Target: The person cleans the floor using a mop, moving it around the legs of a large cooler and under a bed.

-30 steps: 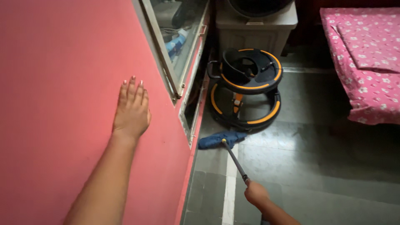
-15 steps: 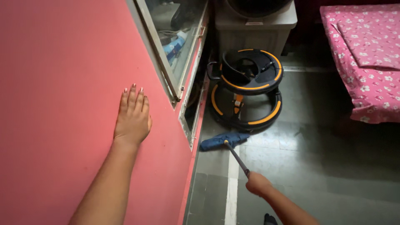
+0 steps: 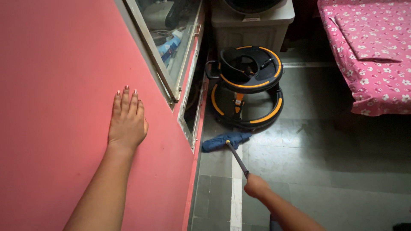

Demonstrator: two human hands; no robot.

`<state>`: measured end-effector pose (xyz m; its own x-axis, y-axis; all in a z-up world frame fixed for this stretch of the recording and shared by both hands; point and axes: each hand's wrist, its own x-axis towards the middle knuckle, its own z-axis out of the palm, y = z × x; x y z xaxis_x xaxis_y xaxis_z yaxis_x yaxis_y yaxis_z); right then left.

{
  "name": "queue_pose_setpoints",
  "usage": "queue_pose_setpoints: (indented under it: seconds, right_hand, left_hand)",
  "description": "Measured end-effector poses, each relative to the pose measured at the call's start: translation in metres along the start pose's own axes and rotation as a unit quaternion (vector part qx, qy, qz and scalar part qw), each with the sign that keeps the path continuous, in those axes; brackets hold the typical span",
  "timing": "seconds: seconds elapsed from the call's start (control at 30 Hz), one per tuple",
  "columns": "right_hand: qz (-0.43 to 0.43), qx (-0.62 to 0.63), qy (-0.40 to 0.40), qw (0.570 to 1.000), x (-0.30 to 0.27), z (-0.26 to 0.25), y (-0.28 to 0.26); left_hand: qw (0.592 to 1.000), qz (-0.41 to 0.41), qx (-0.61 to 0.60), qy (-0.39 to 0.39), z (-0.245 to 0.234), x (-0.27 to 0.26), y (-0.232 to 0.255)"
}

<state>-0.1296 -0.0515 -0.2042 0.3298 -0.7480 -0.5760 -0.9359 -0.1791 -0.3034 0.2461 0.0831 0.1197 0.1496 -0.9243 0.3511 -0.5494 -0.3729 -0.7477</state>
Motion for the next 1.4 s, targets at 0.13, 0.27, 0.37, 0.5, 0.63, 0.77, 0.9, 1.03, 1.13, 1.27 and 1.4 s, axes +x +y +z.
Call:
queue_pose_setpoints:
  seconds: [0.13,0.27,0.37,0.5,0.63,0.77,0.9,1.03,1.13,1.27,1.4]
  right_hand:
    - [-0.009,0.002,-0.002,1.0,0.016,-0.01,-0.001]
    - [-0.022,-0.022,0.004,0.999,0.013,-0.006,0.011]
    - [-0.023,-0.02,-0.007,1.0,0.0,-0.001,0.016]
    - [-0.005,-0.039,-0.046,0.998,-0.014,0.0,0.014]
    - [-0.014,-0.039,-0.015,0.999,-0.028,-0.019,0.007]
    - [0.009,-0.04,-0.044,0.998,-0.051,-0.056,-0.004]
    - [-0.027,-0.068,-0.028,0.997,-0.062,-0.066,-0.001]
    - [-0.038,-0.085,-0.019,0.995,-0.061,-0.064,0.004]
    - [-0.032,-0.075,-0.016,0.997,-0.057,-0.073,0.0]
    - [-0.043,-0.086,-0.004,0.995,-0.053,-0.105,-0.013]
    - [-0.002,-0.04,-0.015,0.999,-0.056,-0.144,-0.02]
  left_hand:
    - [1.0,-0.002,-0.002,-0.014,-0.001,0.001,0.001]
    - [1.0,-0.005,0.002,-0.016,-0.001,0.001,0.002]
    - [1.0,-0.006,0.003,-0.022,-0.001,0.002,0.002]
    - [1.0,-0.005,0.008,-0.014,0.0,0.001,0.002]
    - [1.0,-0.001,-0.001,-0.015,0.0,0.002,0.002]
    - [1.0,-0.008,-0.026,-0.001,0.0,0.0,0.001]
    - [0.995,-0.031,-0.095,-0.012,0.003,-0.001,0.016]
    - [0.988,-0.053,-0.14,-0.042,0.008,0.008,0.041]
    - [0.977,-0.068,-0.187,-0.077,0.01,0.022,0.063]
    - [0.96,-0.081,-0.26,-0.064,-0.003,0.039,0.098]
    - [0.936,-0.083,-0.328,-0.099,-0.029,0.045,0.133]
